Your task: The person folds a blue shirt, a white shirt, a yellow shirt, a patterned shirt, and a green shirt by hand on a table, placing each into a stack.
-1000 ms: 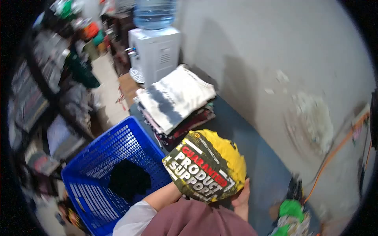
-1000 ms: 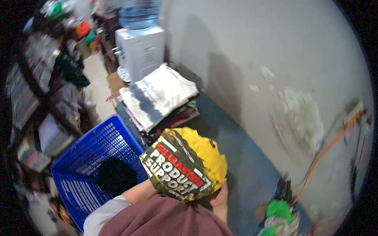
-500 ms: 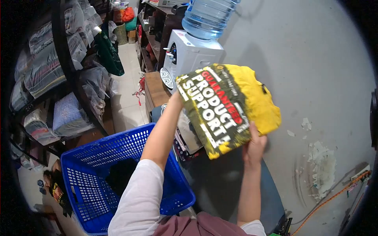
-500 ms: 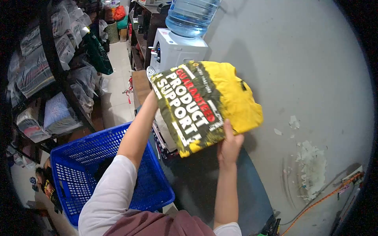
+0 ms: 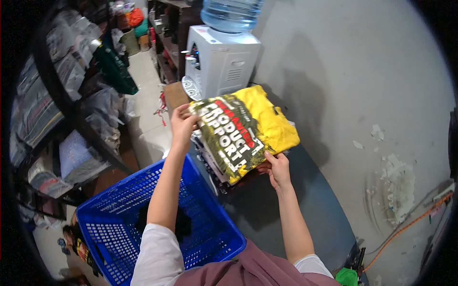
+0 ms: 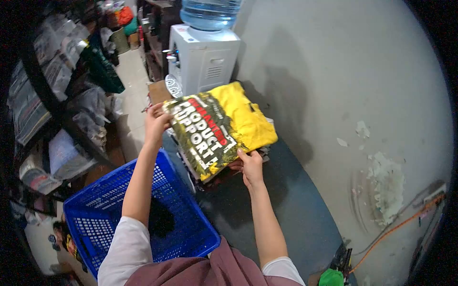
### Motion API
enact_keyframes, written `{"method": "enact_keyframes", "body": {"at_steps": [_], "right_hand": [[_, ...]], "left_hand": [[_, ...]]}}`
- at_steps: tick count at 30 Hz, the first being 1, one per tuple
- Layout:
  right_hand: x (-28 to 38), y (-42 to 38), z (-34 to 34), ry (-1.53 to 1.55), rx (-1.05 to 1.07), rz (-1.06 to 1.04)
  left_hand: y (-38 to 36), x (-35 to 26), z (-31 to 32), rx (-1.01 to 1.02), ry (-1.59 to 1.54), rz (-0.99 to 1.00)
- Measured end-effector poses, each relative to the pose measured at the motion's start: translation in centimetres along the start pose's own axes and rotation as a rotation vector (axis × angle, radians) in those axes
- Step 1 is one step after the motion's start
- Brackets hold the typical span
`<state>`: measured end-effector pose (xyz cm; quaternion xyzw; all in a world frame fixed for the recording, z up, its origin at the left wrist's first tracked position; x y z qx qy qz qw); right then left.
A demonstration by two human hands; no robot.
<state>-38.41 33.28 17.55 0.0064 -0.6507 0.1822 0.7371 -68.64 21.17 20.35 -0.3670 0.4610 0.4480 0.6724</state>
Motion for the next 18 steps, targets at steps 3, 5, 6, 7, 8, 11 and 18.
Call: {"method": "enact_keyframes", "body": {"at_steps": [3,5,6,7,8,11,18], "right_hand": [[0.6,-1.1,-1.1,-0.007,0.006,0.008],[-1.8,-1.2,-3.5,-0.115,-0.084,0.014],[-3.7,-1.8,-4.6,-0.224,-0.092,-0.059],[-5.0,-2.8,-6.0,-0.515,-0.165,-0.418],[-3.9,-6.3,-6.2,-0.859,-0.178,-0.44],[-8.4,-13.3,-9.7,-1.264,0.015,-0.872],[-16.2,-29.2,-32.9,-1.45,-0.726,-0.255]], "left_hand": [[1.3,1.8,-2.1,-0.148,0.376,0.353],[0.2,1.6,-1.8,-0.319,0.534,0.7],[-0.8,0.7,0.1,-0.246,0.479,0.725],[-2.7,-0.8,2.2,-0.153,0.425,0.74],[-5.2,-2.0,4.8,-0.053,0.457,0.746],[-9.9,1.1,11.5,0.219,0.573,0.781],[-15.5,6.6,14.0,-0.073,1.479,1.386]]}}
Point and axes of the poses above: each hand's wrist, its own y-axis towards the middle knuckle, its own z-axis out of the palm, x = y × z, the point moved 9 cm from there along y, towards the middle knuckle, and after that the axes turned 15 degrees about -x, right-handed, at the moved point
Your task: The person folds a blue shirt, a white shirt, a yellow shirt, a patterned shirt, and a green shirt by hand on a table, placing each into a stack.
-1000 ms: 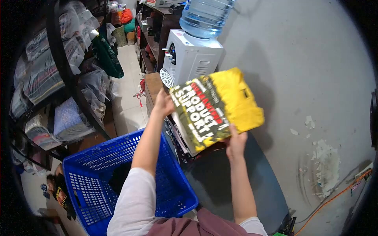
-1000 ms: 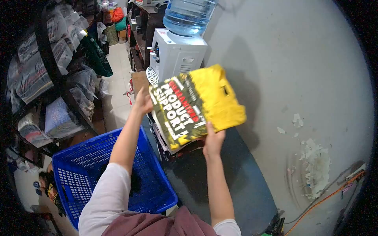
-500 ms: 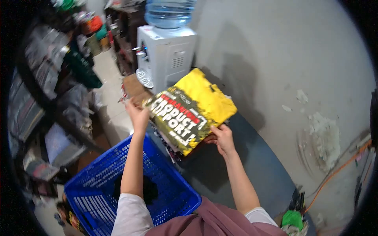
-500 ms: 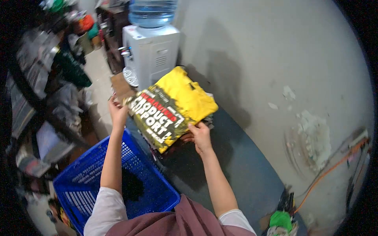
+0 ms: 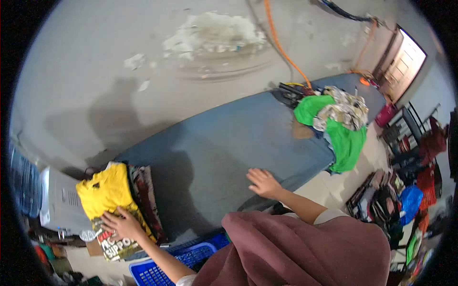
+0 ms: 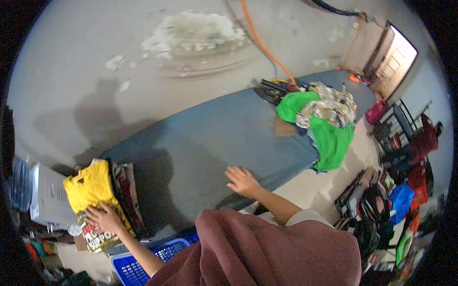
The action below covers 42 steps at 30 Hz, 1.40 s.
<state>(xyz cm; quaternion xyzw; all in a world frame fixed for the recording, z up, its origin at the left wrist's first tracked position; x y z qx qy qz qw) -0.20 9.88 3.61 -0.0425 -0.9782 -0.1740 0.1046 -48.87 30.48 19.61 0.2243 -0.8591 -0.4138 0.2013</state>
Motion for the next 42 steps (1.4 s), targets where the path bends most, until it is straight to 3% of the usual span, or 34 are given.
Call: {"method": "enact_keyframes", "body": {"at_steps": [3,5,9,11,14,16,17,19,21,23,24,26,27,29,30,32,33,34,35,36,37,39,42], "right_hand": [[-10.2,-4.9,-3.9,-0.224,-0.176,0.239],[-15.3,-7.6,-6.0,-0.157,-0.245,0.385],[-23.6,-10.7,-8.6,-0.174,-0.348,0.548],[-26.6,-11.6,-11.1,-0.143,-0.521,0.612],[-31.0,-11.5,-18.0,-0.196,-0.785,0.622],[-35.0,-11.6,-22.7,-0.313,-0.88,0.649],[-37.5,-11.7,-24.9,-0.368,-0.93,0.677],[-42.7,-12.6,-29.2,-0.539,-1.015,0.762],[-48.7,-14.0,-30.9,-0.58,-0.83,1.154],[-52.9,-15.9,-30.4,-0.353,-0.639,1.475],[-58.2,-16.7,-27.9,-0.153,-0.604,1.412],[-62.2,-16.0,-25.1,-0.01,-0.72,1.389],[-61.6,-15.5,-25.3,-0.059,-0.875,1.435],[-57.1,-9.6,-26.8,-0.004,-1.165,1.084],[-53.5,-7.0,-27.7,0.028,-1.29,0.908],[-45.4,-0.8,-26.7,0.215,-1.22,0.562],[-39.5,1.9,-26.6,0.545,-0.788,0.702],[-33.3,3.4,-26.4,0.703,-0.679,0.55],[-28.6,4.2,-23.7,0.889,-0.423,0.438],[-23.0,4.5,-24.2,0.712,-0.172,0.128],[-19.0,3.7,-22.0,0.863,0.021,-0.059],[-15.1,1.3,-17.6,0.843,0.387,-0.184],[-16.1,1.7,-16.2,0.902,0.294,-0.14]], "left_hand": [[-0.6,-0.4,0.1,-0.015,0.047,0.049],[-0.8,-0.4,0.3,-0.012,0.056,0.025],[-4.1,-1.7,1.7,0.075,-0.161,-0.234],[-8.5,-6.5,0.3,0.093,-0.251,-0.08],[-18.9,-17.7,-9.3,0.521,-0.369,0.219],[-27.2,-23.2,-16.8,0.641,-0.526,0.448],[-31.6,-25.1,-19.6,0.644,-0.579,0.54],[-37.1,-26.6,-25.6,0.418,-0.737,0.497],[-39.6,-26.6,-30.5,0.46,-0.929,0.48],[-41.2,-25.9,-32.3,0.475,-1.013,0.428],[-41.2,-25.4,-32.3,0.517,-1.073,0.409],[-39.9,-24.7,-32.7,0.496,-1.163,0.397],[-39.4,-24.9,-31.8,0.548,-1.222,0.362],[-39.1,-25.0,-29.2,0.656,-1.333,0.286],[-39.6,-25.5,-26.2,0.89,-1.363,0.055],[-37.0,-26.4,-26.4,1.174,-1.609,-0.435],[-35.8,-26.7,-26.6,1.203,-1.578,-0.554],[-34.7,-27.2,-26.5,1.223,-1.554,-0.672],[-33.9,-28.0,-26.3,1.2,-1.596,-0.769],[-33.3,-28.6,-26.1,1.172,-1.637,-0.868],[-33.0,-29.9,-26.4,1.261,-1.71,-0.962],[-32.6,-31.6,-27.4,1.413,-1.863,-1.169],[-35.2,-31.9,-25.5,1.449,-1.702,-1.38]]}}
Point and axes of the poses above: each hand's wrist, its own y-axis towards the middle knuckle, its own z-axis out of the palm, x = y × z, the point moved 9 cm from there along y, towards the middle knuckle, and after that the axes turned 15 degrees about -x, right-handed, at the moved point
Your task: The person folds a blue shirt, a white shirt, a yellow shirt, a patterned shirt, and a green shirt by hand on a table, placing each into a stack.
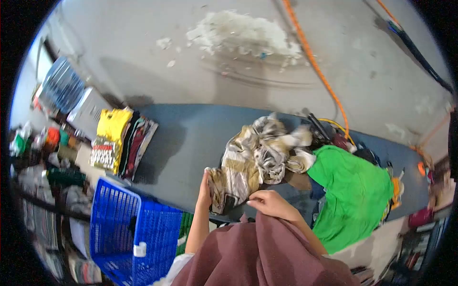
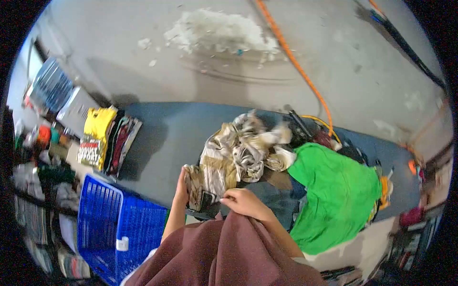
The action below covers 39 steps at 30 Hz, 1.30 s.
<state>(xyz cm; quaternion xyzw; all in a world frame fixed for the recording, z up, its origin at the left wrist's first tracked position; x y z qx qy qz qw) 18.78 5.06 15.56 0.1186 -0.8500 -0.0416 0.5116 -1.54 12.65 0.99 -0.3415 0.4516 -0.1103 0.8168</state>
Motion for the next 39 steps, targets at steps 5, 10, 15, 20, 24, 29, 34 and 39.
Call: {"method": "enact_keyframes", "body": {"at_steps": [5,10,15,20,24,29,34,39], "right_hand": [[3.6,2.4,-6.8,0.261,-0.025,0.058],[19.3,3.1,-11.6,0.501,0.022,-0.653],[24.1,3.1,-15.7,1.0,-0.264,-0.717],[21.5,5.1,-17.3,1.038,-0.437,-0.581],[11.7,6.2,-20.1,0.713,-0.717,-0.306],[-7.1,9.0,-10.1,0.026,-0.166,0.289],[-15.7,4.5,-2.1,-0.365,-0.208,0.031],[-7.9,5.0,-16.8,-0.128,-0.958,0.09]], "left_hand": [[1.4,-0.5,-1.2,-0.135,0.518,0.224],[0.7,-2.6,4.3,0.008,0.828,0.371],[2.0,-13.3,1.6,-0.29,0.743,0.789],[0.9,-15.7,-1.6,-0.509,1.201,1.216],[-2.8,-7.5,4.7,-0.064,1.278,1.099],[-1.4,-1.0,3.4,-0.112,1.539,1.291],[3.1,-7.5,1.7,-0.254,1.01,0.876],[-7.0,-19.9,6.8,-0.018,0.561,0.959]]}}
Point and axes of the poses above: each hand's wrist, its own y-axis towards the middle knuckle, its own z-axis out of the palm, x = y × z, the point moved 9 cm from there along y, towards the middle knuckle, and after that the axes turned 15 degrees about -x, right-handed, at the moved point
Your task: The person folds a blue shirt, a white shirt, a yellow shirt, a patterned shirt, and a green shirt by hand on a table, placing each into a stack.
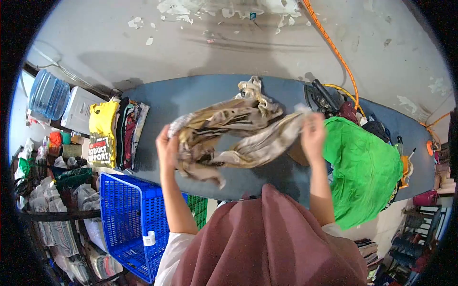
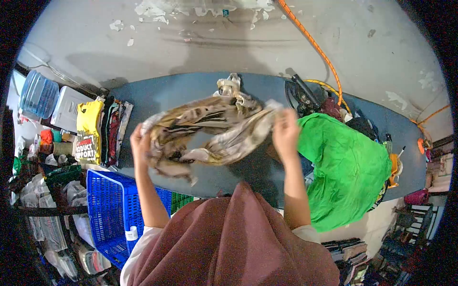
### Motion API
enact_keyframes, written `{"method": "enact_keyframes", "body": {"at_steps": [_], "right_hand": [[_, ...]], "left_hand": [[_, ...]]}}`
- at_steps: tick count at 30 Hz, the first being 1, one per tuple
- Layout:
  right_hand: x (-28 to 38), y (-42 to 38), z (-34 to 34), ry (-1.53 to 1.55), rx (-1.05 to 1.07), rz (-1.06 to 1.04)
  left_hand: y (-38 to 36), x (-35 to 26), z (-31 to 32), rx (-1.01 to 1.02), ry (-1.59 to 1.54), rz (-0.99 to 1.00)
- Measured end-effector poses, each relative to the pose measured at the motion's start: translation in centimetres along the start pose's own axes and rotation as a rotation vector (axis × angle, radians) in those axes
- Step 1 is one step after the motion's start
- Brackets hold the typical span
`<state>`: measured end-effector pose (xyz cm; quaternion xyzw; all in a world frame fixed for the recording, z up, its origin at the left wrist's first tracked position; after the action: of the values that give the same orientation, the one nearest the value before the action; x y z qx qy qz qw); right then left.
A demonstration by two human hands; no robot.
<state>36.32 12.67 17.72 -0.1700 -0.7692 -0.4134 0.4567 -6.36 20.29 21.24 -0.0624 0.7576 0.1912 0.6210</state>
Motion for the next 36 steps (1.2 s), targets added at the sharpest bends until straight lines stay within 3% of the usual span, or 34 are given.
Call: {"method": "enact_keyframes", "body": {"at_steps": [1,2,3,5,8,9,11,13,14,15,17,20,21,22,24,26,27,28,29,32,33,34,36], "right_hand": [[1.6,2.6,-3.8,0.162,-0.239,0.01],[3.6,5.1,-7.8,0.092,-0.429,-0.242],[4.1,6.4,-10.9,0.22,-0.457,0.025],[5.8,7.2,-16.7,0.293,-0.675,-0.013],[7.8,5.5,-20.3,0.514,-0.685,-0.024],[7.7,4.7,-20.6,0.442,-0.676,-0.012],[6.0,3.0,-21.0,0.294,-0.664,0.01],[2.2,1.4,-20.1,-0.013,-0.542,0.139],[-0.4,0.2,-19.4,-0.195,-0.49,0.074],[-2.3,-0.9,-18.7,-0.376,-0.435,0.008],[-2.8,-3.9,-15.3,-0.511,-0.319,0.084],[-3.5,-8.4,-7.8,-0.448,0.007,0.164],[-0.3,-9.7,-4.5,-0.563,0.22,0.03],[-1.0,-11.9,-1.9,-0.374,0.322,0.012],[-1.4,-16.1,2.5,-0.522,0.589,-0.119],[-1.6,-19.2,4.8,-0.668,0.708,-0.109],[-2.6,-20.0,5.1,-0.621,0.622,-0.118],[-3.8,-20.6,5.4,-0.568,0.54,-0.13],[-2.8,-20.3,5.2,-0.597,0.389,-0.319],[-4.4,-18.7,6.0,-0.307,0.442,0.022],[-1.8,-17.5,5.9,-0.245,0.366,-0.023],[0.9,-16.0,5.8,-0.274,0.317,-0.129],[9.1,-12.5,4.6,-0.095,0.147,-0.221]], "left_hand": [[0.0,-3.1,-0.9,-0.029,-0.015,0.052],[0.0,-5.1,-1.7,-0.059,-0.032,0.104],[0.2,-5.3,-2.7,-0.075,-0.005,0.126],[-0.1,-6.4,-4.2,-0.155,0.108,0.217],[-1.0,-2.8,-4.1,-0.012,0.045,-0.016],[-1.4,-1.0,-3.4,0.022,-0.079,-0.124],[-0.7,4.9,-3.8,-0.033,0.181,-0.088],[-1.3,8.4,-4.3,-0.148,0.462,0.041],[-2.8,8.1,-3.7,-0.18,0.527,0.135],[-4.4,7.0,-2.6,-0.121,0.478,0.134],[-7.7,7.8,0.1,0.034,0.396,0.109],[-14.2,8.0,4.1,0.413,0.592,0.131],[-16.1,9.9,5.1,0.518,0.712,0.226],[-17.4,12.0,5.6,0.59,0.706,0.331],[-16.8,13.8,5.5,0.576,0.574,0.357],[-13.6,11.1,4.0,0.667,0.396,-0.086],[-11.5,8.3,2.2,0.469,0.115,-0.105],[-8.6,7.6,0.0,0.354,0.187,0.059],[-6.3,8.0,-2.6,0.25,0.105,-0.11],[-1.2,3.9,-10.7,0.003,-0.035,-0.021],[-0.7,3.0,-12.5,-0.032,-0.095,0.074],[-0.5,2.4,-14.5,-0.07,-0.016,0.082],[-0.8,0.5,-18.0,-0.233,-0.193,0.02]]}}
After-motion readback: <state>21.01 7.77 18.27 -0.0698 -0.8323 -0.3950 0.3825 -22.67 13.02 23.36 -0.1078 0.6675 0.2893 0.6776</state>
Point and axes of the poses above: each hand's wrist, its own y-axis towards the middle knuckle, its own z-axis out of the palm, x = y × z, the point moved 9 cm from there along y, towards the middle knuckle, and after that the axes turned 15 degrees about -x, right-handed, at the moved point
